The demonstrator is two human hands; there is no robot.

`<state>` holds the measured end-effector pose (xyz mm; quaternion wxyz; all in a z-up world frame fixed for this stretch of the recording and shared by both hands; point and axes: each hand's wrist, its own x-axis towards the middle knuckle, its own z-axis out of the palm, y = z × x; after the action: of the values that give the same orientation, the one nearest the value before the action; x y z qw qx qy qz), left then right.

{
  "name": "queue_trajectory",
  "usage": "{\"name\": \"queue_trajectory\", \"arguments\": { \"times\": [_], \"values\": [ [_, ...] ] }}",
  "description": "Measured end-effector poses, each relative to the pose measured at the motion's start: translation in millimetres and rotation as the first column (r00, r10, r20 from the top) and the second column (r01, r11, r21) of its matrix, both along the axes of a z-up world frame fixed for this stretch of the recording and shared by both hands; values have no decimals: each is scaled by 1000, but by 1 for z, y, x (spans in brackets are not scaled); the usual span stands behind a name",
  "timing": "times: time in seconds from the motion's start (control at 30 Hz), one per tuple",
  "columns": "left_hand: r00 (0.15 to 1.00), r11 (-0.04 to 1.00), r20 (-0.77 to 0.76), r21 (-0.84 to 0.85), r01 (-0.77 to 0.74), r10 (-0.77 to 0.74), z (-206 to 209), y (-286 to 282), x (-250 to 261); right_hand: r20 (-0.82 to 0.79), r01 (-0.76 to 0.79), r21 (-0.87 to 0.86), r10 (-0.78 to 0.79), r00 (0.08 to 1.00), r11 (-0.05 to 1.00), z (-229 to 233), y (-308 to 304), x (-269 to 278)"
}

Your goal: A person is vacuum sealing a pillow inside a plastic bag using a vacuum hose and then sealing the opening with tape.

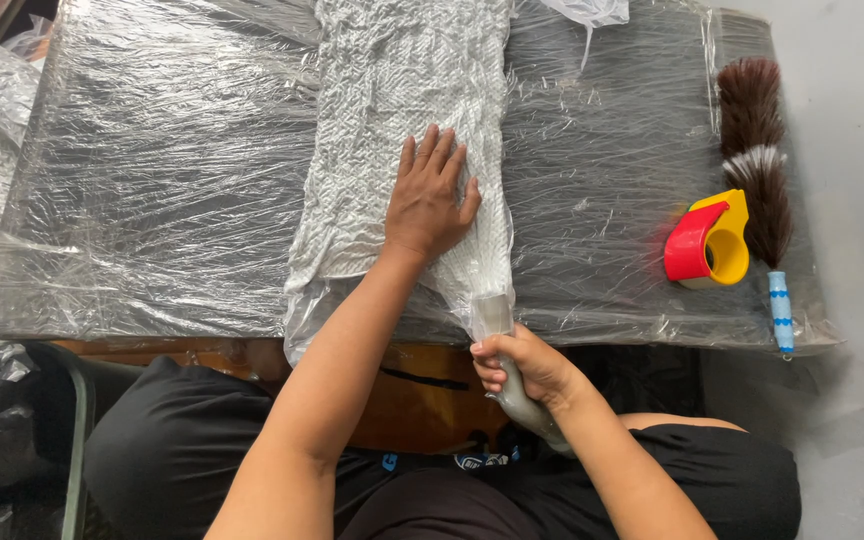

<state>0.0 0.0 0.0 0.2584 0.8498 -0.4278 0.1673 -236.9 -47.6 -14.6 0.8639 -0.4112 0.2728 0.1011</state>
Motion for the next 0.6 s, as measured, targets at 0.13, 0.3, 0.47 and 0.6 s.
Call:
{"name": "queue_trajectory", "arguments": {
  "times": [0.13,0.3,0.47,0.6],
  "values": [
    [1000,1000,-9,5,-3,3,5,2,-2,2,-6,-4,6,1000,1000,7,2,2],
    [982,961,-44,-215,171,-185,8,8,-1,1,-12,7,12,1000,1000,3,0,0],
    [506,632,-496,-763,132,-705,66,8,-91,6,-4,44,3,1000,999,-18,-3,-2],
    [-655,219,-298,-955,202,-695,160,75,-185,-9,5,53,-5,1000,999,-17,-3,-3]
  ]
}}
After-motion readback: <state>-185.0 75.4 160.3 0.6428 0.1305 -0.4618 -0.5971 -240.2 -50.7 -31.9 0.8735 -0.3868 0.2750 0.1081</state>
